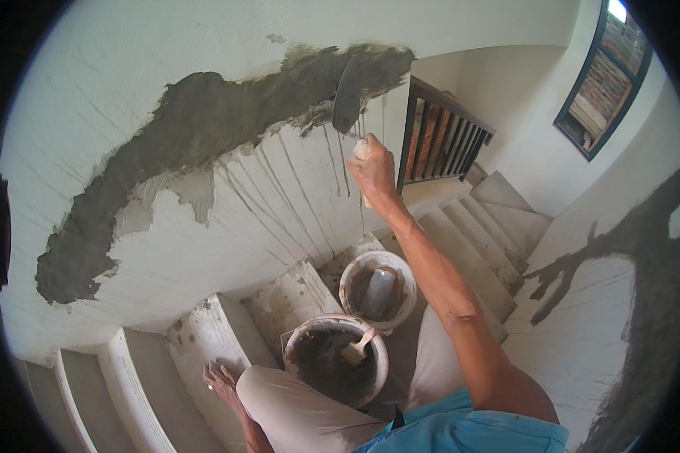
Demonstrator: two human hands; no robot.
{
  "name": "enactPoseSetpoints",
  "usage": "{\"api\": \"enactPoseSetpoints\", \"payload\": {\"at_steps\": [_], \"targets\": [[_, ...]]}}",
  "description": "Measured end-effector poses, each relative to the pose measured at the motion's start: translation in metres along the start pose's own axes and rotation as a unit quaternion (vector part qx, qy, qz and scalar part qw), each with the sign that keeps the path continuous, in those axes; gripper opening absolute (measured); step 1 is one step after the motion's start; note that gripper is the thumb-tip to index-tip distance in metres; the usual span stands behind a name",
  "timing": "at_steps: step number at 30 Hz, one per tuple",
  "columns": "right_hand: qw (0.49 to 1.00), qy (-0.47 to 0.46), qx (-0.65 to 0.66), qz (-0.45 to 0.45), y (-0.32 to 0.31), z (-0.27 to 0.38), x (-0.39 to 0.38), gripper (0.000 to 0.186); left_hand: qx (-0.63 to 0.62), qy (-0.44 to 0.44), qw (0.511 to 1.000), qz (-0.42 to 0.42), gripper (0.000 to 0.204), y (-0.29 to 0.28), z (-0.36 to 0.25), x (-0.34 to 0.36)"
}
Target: The person applies plaster to a curved wall section above a staircase using a trowel and a brush. They scoop plaster from a bucket, spread it on the wall, and smooth it with the brush.
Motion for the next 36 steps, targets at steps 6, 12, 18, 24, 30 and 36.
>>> {"api": "enactPoseSetpoints", "payload": {"at_steps": [6, 12, 18, 24, 30, 36], "targets": [[0.984, -0.129, -0.089, 0.082, 0.037, 0.037, -0.047, 0.022, 0.01, 0.007, 1.0, 0.002, 0.046, -0.004, 0.006, 0.0], [0.997, -0.049, -0.049, -0.036, -0.018, 0.007, 0.0, 0.021, 0.012, -0.001, 1.0, -0.005, 0.045, -0.005, 0.001, 0.001], [0.99, -0.106, -0.095, 0.02, -0.015, 0.022, 0.007, 0.02, 0.017, 0.024, 1.0, -0.002, 0.045, 0.002, 0.001, 0.001], [0.981, -0.136, -0.125, 0.061, 0.005, 0.04, -0.026, 0.023, 0.019, 0.024, 0.999, -0.013, 0.045, -0.008, 0.003, 0.0], [0.991, -0.082, -0.109, -0.012, -0.033, 0.017, 0.023, 0.028, 0.004, 0.036, 0.999, -0.008, 0.045, -0.005, -0.013, 0.0], [0.963, -0.143, -0.167, 0.158, 0.03, 0.049, -0.04, 0.025, -0.001, 0.017, 1.0, -0.01, 0.044, -0.009, 0.002, 0.0]]}}
Point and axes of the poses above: each hand's wrist, its own x-axis towards the middle knuckle, its own y-axis out of the palm, z = x × y, the point moved 8 cm from there along x, towards the middle knuckle, and after that the axes turned 9 degrees about -y, right-handed, at the moved point
